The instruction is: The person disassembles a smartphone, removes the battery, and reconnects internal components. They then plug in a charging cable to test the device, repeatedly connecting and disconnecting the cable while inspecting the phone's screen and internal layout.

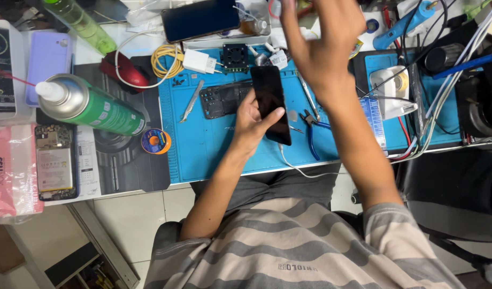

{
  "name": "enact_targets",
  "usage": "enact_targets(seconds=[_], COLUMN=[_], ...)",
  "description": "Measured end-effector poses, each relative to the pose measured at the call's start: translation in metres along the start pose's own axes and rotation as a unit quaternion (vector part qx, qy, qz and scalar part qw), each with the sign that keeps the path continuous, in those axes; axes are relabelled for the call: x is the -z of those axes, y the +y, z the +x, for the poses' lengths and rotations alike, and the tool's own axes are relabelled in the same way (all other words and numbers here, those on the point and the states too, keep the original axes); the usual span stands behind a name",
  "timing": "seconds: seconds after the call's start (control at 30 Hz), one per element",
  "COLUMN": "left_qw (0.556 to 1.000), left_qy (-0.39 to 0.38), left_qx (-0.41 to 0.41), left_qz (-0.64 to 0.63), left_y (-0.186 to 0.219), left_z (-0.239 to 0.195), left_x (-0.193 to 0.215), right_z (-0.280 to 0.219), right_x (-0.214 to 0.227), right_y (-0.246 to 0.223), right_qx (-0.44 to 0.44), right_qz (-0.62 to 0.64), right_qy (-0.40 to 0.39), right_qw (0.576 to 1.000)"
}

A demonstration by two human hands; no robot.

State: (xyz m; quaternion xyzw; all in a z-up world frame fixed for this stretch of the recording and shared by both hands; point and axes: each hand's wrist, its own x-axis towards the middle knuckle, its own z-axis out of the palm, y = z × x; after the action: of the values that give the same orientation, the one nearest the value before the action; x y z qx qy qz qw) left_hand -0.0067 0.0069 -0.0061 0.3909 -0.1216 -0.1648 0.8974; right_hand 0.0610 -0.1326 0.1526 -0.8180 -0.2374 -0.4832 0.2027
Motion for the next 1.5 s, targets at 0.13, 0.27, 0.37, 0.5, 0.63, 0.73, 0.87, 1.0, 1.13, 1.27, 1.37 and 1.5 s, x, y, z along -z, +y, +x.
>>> enact_targets(seconds=[0.13,0.27,0.37,0.5,0.63,0.73,0.87,1.0,1.13,1.27,1.37,1.5], left_qw=[0.998,0.994,0.986,0.973,0.965,0.961,0.956,0.954,0.982,0.996,0.998,0.997], left_qy=[-0.026,-0.052,-0.085,-0.124,-0.152,-0.165,-0.174,-0.18,-0.128,-0.078,-0.066,-0.071], left_qx=[0.041,0.058,0.06,0.074,0.09,0.092,0.104,0.1,0.047,0.011,-0.003,-0.003], left_qz=[-0.045,-0.082,-0.13,-0.181,-0.195,-0.201,-0.213,-0.216,-0.131,-0.034,0.008,-0.004], left_y=[-0.001,-0.002,0.002,0.007,0.009,0.011,0.011,0.007,0.005,0.003,0.004,0.003], left_z=[0.002,0.001,-0.002,-0.001,-0.002,-0.004,-0.005,-0.002,0.0,0.001,-0.001,-0.001], left_x=[0.003,0.005,0.004,0.003,0.001,-0.001,-0.001,0.0,-0.002,-0.003,-0.002,-0.001], right_z=[-0.04,-0.082,-0.102,-0.116,-0.122,-0.122,-0.121,-0.119,-0.115,-0.114,-0.115,-0.118], right_x=[0.037,0.054,0.058,0.068,0.073,0.072,0.071,0.071,0.069,0.058,0.054,0.054], right_y=[-0.017,-0.04,-0.056,-0.069,-0.077,-0.078,-0.077,-0.077,-0.079,-0.083,-0.084,-0.08], right_qx=[-0.157,-0.347,-0.442,-0.455,-0.434,-0.439,-0.442,-0.444,-0.436,-0.444,-0.452,-0.467], right_qz=[0.163,0.276,0.322,0.348,0.363,0.381,0.392,0.394,0.34,0.286,0.276,0.284], right_qy=[-0.06,-0.045,-0.003,0.004,0.006,0.007,-0.001,-0.012,-0.06,-0.089,-0.077,-0.077], right_qw=[0.972,0.895,0.837,0.82,0.825,0.814,0.807,0.804,0.831,0.845,0.845,0.834])
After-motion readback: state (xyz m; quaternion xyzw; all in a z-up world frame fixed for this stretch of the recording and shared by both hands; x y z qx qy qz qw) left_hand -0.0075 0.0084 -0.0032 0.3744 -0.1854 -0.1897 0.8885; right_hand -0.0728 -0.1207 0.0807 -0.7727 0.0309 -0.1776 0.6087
